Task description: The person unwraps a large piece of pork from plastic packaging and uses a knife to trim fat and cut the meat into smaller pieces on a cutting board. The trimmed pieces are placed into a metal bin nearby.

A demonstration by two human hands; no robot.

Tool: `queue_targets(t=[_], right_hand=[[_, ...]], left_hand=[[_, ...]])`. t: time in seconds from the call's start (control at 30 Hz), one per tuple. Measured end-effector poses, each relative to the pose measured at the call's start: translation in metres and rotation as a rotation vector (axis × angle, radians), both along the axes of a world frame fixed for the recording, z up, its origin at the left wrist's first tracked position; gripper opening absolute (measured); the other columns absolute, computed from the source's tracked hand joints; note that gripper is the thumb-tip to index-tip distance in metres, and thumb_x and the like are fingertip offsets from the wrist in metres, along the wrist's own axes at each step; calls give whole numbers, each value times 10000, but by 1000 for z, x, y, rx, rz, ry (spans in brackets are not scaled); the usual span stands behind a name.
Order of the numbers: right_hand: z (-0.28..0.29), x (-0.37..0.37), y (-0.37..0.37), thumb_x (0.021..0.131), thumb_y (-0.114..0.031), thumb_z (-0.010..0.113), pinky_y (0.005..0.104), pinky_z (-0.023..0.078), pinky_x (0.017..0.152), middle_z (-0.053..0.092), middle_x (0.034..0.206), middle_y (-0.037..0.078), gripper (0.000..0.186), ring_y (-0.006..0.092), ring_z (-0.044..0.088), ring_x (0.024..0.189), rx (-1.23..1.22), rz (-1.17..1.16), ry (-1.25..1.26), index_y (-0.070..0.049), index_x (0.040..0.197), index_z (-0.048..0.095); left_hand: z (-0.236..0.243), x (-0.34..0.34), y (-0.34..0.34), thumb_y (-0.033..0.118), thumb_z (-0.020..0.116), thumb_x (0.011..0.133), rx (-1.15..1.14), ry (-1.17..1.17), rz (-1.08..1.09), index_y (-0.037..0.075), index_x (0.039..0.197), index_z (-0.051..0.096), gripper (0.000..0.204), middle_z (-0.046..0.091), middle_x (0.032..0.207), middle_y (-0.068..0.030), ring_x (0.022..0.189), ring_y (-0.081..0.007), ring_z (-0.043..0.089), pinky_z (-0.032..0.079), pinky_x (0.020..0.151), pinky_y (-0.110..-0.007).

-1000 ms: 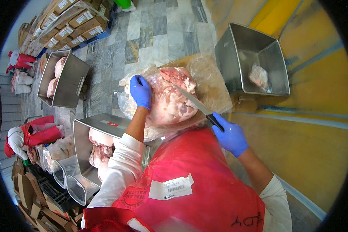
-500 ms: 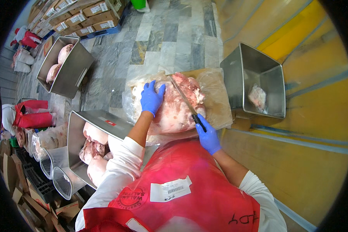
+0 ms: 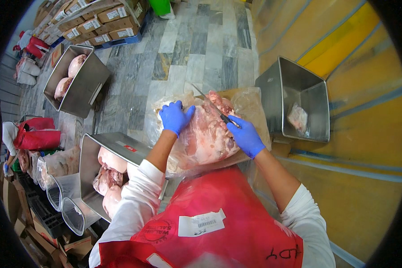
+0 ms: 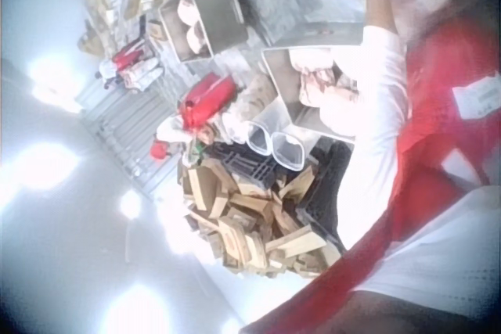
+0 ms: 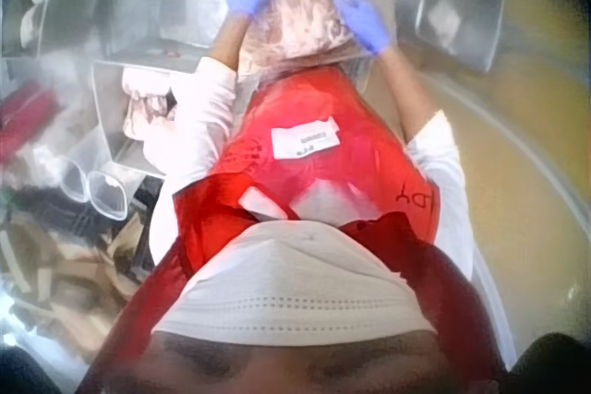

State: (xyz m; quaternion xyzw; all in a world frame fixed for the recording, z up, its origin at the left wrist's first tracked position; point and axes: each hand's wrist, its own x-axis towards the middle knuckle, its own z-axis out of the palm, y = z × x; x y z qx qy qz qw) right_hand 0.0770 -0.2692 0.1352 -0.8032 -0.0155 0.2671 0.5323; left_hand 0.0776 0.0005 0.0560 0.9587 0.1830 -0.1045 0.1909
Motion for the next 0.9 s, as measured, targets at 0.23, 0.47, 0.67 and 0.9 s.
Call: queue_targets(t=[0.23,0.47,0.67,0.9], right_hand=[[-2,-7,2,1028,-201,634,250,502,743,672,1035,17,430,60,539,789,-109,-5,-96,-1,1408,605],[-2,-6,-8,1011,-225,643,330,510,968,708,1239,164,473,187,660,1114,-122,-24,-41,39,1398,579],[-3,-4,2,995,-227,663,341,540,860,740,1115,149,466,180,679,968,-60,-30,-45,38,1372,592],[-24,-1,1,977,-200,678,340,542,832,743,1069,169,431,189,685,934,-82,-7,-36,28,1338,620]], left_hand=[[-99,86,37,560,791,796,-700,132,-310,37,1414,601,832,601,1428,-219,1303,-336,588,455,1100,-396],[-88,105,3,267,768,837,-721,52,-352,77,980,815,243,780,989,-171,894,-293,752,569,880,-398],[-83,98,-4,205,707,839,-336,-24,-217,70,938,802,193,746,977,-225,918,-369,736,576,861,-429],[-62,59,-1,205,661,881,-573,-185,-119,37,961,772,217,743,933,-231,880,-376,735,570,819,-437]])
